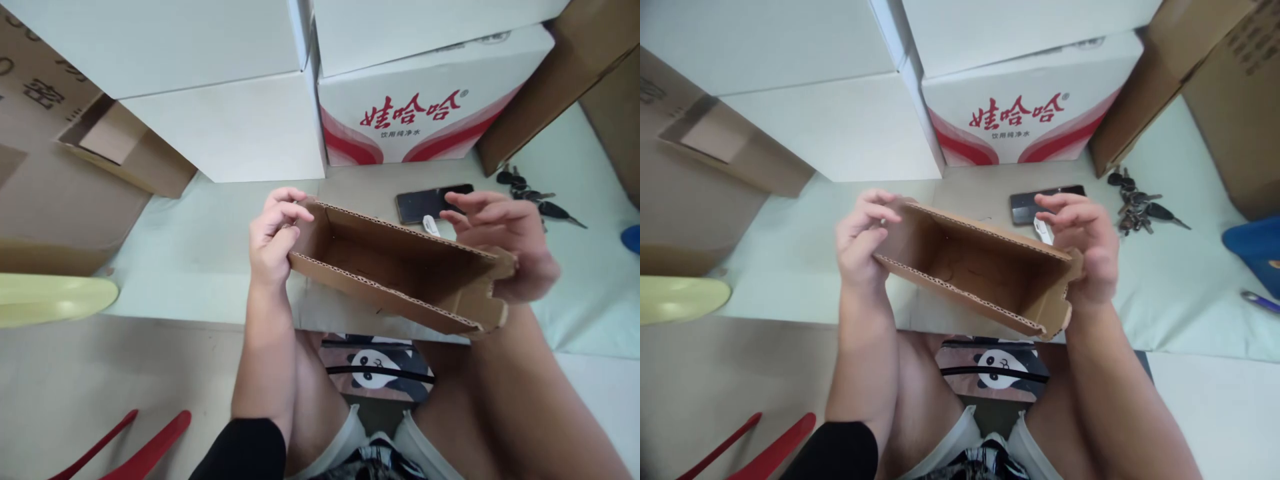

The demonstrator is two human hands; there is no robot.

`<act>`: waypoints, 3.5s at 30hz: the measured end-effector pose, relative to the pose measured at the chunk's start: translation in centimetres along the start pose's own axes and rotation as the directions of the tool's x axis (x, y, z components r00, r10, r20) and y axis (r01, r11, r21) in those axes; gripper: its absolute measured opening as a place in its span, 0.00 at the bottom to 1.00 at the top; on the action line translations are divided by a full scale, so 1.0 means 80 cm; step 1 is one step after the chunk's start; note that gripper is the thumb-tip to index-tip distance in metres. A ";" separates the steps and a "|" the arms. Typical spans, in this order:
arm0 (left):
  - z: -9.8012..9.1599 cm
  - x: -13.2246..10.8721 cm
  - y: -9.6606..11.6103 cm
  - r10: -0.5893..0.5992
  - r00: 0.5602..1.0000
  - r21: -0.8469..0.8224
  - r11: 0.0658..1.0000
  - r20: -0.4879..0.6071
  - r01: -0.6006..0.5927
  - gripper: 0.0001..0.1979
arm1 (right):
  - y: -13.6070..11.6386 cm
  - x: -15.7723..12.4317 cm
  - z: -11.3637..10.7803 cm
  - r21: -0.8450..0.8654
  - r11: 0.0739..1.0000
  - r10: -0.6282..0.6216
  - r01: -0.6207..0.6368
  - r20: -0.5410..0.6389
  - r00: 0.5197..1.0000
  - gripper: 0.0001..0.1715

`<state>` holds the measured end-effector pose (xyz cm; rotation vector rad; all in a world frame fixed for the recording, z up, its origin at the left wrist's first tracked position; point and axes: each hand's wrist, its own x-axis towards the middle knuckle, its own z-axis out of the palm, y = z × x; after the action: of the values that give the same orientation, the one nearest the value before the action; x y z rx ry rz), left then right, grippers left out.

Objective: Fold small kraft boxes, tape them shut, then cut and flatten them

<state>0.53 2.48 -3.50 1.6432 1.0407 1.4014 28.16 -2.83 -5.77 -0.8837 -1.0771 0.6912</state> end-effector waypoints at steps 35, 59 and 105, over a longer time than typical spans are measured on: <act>0.018 0.002 0.015 -0.147 0.933 -0.304 0.919 0.329 0.252 0.27 | -0.043 0.005 -0.032 -0.619 0.785 0.281 -0.033 0.307 0.909 0.33; -0.003 0.004 -0.031 -0.114 0.962 -0.117 0.982 0.246 0.146 0.31 | 0.003 -0.016 -0.005 -0.041 0.998 0.056 -0.053 0.091 0.994 0.30; 0.037 -0.015 -0.014 -0.480 0.830 -0.427 0.712 0.284 0.557 0.23 | 0.015 -0.008 -0.030 -0.112 0.691 0.722 -0.714 0.160 0.674 0.26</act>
<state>3.26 1.77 -5.44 0.9510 0.8654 1.0189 30.10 -3.40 -7.63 -1.3199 -0.8865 1.4508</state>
